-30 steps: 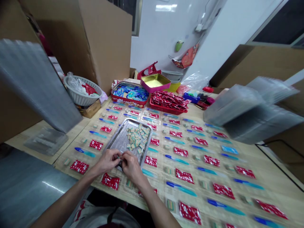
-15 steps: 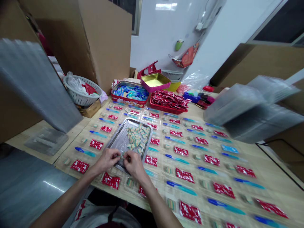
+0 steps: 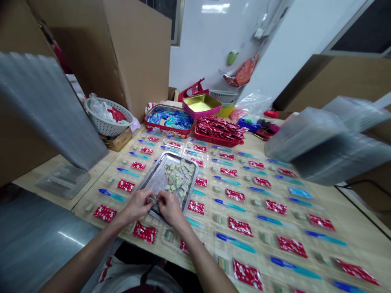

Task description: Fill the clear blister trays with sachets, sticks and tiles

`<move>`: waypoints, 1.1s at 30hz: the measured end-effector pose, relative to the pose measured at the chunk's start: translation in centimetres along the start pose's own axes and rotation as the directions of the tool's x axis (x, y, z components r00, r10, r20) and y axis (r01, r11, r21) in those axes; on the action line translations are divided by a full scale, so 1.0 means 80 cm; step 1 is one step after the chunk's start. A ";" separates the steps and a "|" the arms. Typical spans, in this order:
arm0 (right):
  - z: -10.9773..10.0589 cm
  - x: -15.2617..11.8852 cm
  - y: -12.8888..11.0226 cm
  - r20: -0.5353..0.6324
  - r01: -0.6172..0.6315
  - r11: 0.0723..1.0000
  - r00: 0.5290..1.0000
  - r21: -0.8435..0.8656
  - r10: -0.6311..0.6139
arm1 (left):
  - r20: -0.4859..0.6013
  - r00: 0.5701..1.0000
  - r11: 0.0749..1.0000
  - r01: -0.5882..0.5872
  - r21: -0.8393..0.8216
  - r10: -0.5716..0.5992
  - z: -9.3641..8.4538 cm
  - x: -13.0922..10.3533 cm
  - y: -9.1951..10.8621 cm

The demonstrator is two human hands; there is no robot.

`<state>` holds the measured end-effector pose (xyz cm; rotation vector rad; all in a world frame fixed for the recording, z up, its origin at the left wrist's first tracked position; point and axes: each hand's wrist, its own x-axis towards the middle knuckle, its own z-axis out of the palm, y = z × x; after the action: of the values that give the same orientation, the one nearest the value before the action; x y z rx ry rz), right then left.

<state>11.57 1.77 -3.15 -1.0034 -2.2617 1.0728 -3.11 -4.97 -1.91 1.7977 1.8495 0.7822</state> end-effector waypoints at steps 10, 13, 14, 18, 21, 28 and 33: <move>0.007 -0.006 -0.004 0.021 0.110 0.992 0.994 -0.058 -0.109 | 0.046 0.999 0.997 0.025 -0.067 -0.022 -0.002 0.003 -0.001; 0.010 -0.005 -0.002 0.017 0.071 0.997 0.997 -0.031 -0.070 | 0.057 0.998 0.993 0.032 -0.115 -0.025 -0.001 0.003 -0.004; 0.010 -0.005 -0.002 0.024 0.059 0.998 0.998 -0.018 -0.059 | 0.055 0.998 0.991 0.040 -0.126 -0.033 0.000 0.004 -0.006; 0.008 -0.007 -0.002 0.038 0.036 0.999 0.999 -0.005 -0.036 | 0.014 0.998 0.991 0.070 -0.117 -0.069 0.001 0.004 -0.010; 0.009 -0.007 -0.002 0.026 0.046 0.999 0.999 -0.024 -0.045 | 0.024 0.999 0.991 0.038 -0.129 -0.035 0.001 0.003 -0.007; 0.011 -0.006 0.002 0.016 0.050 0.998 0.999 -0.027 -0.049 | -0.001 0.998 0.997 0.069 0.019 -0.069 0.002 0.008 -0.007; 0.011 -0.007 0.002 0.003 0.079 0.995 0.997 -0.056 -0.079 | 0.026 0.998 0.998 0.060 -0.012 -0.060 0.004 0.007 -0.005</move>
<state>11.41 0.95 -3.85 -0.9276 -2.3238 0.9819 -3.19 -4.35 -2.37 1.7279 1.8687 0.7443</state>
